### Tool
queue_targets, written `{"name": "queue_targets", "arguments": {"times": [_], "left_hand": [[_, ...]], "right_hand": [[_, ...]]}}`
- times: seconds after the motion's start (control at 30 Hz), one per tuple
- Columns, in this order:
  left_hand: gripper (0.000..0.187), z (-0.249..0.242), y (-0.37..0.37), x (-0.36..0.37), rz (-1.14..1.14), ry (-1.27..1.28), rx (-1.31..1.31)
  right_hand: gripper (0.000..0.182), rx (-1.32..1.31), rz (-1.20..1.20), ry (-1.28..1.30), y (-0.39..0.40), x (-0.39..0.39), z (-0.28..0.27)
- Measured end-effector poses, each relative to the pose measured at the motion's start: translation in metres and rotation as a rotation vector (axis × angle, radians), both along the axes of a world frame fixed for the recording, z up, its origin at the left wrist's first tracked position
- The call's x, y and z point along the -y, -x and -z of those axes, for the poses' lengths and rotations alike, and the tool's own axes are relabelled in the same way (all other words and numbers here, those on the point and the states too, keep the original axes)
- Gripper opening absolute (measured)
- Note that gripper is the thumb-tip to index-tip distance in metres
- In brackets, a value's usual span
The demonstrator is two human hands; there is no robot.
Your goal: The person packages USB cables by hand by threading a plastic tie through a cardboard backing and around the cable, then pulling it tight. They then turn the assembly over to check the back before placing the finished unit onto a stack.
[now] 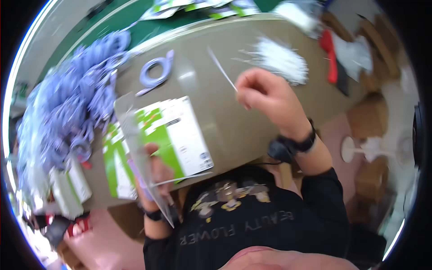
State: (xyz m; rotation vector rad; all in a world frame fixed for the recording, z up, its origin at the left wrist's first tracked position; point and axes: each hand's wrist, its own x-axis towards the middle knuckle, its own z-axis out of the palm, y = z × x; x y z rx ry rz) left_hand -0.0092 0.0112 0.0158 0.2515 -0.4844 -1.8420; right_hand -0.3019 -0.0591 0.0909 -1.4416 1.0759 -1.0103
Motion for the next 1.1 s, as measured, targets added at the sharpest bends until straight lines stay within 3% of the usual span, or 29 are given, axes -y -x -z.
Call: {"name": "queue_targets", "arguments": {"times": [0.07, 0.13, 0.17, 0.43, 0.73, 0.87, 0.97, 1.0, 1.07, 1.1], "left_hand": [[0.064, 0.0, 0.006, -0.003, -0.05, 0.045, -0.042], [0.064, 0.0, 0.002, -0.001, -0.013, 0.012, -0.102], [0.064, 0.001, 0.0, -0.001, 0.077, -0.023, -0.215], [0.066, 0.002, 0.002, 0.001, 0.188, 0.087, -0.267], [0.066, -0.004, 0.001, -0.002, 0.156, 0.091, -0.199], [0.058, -0.006, 0.006, -0.009, 0.104, 0.142, 0.009], [0.048, -0.011, 0.014, -0.016, 0.024, -0.127, 0.304], [0.048, -0.014, 0.013, -0.015, 0.026, -0.123, 0.297], [0.044, -0.022, 0.005, -0.011, -0.05, -0.045, 0.66], [0.043, -0.025, 0.003, -0.011, -0.095, -0.01, 0.838]], "right_hand": [[0.009, -0.036, -0.05, 0.034, -0.028, -0.021, 0.006], [0.013, -0.276, -0.137, 0.574, -0.046, -0.035, 0.012], [0.013, -0.245, -0.152, 0.577, -0.054, -0.038, 0.015], [0.012, -0.326, -0.158, 0.588, -0.07, -0.046, 0.026], [0.011, -0.313, -0.116, 0.561, -0.074, -0.046, 0.034], [0.011, -0.286, -0.137, 0.551, -0.079, -0.048, 0.032], [0.013, -0.241, -0.179, 0.539, -0.077, -0.045, 0.034], [0.013, -0.142, -0.027, 0.487, -0.074, -0.042, 0.04], [0.014, 0.061, 0.264, 0.382, -0.066, -0.034, 0.047], [0.014, 0.052, 0.254, 0.386, -0.057, -0.033, 0.044]]}}
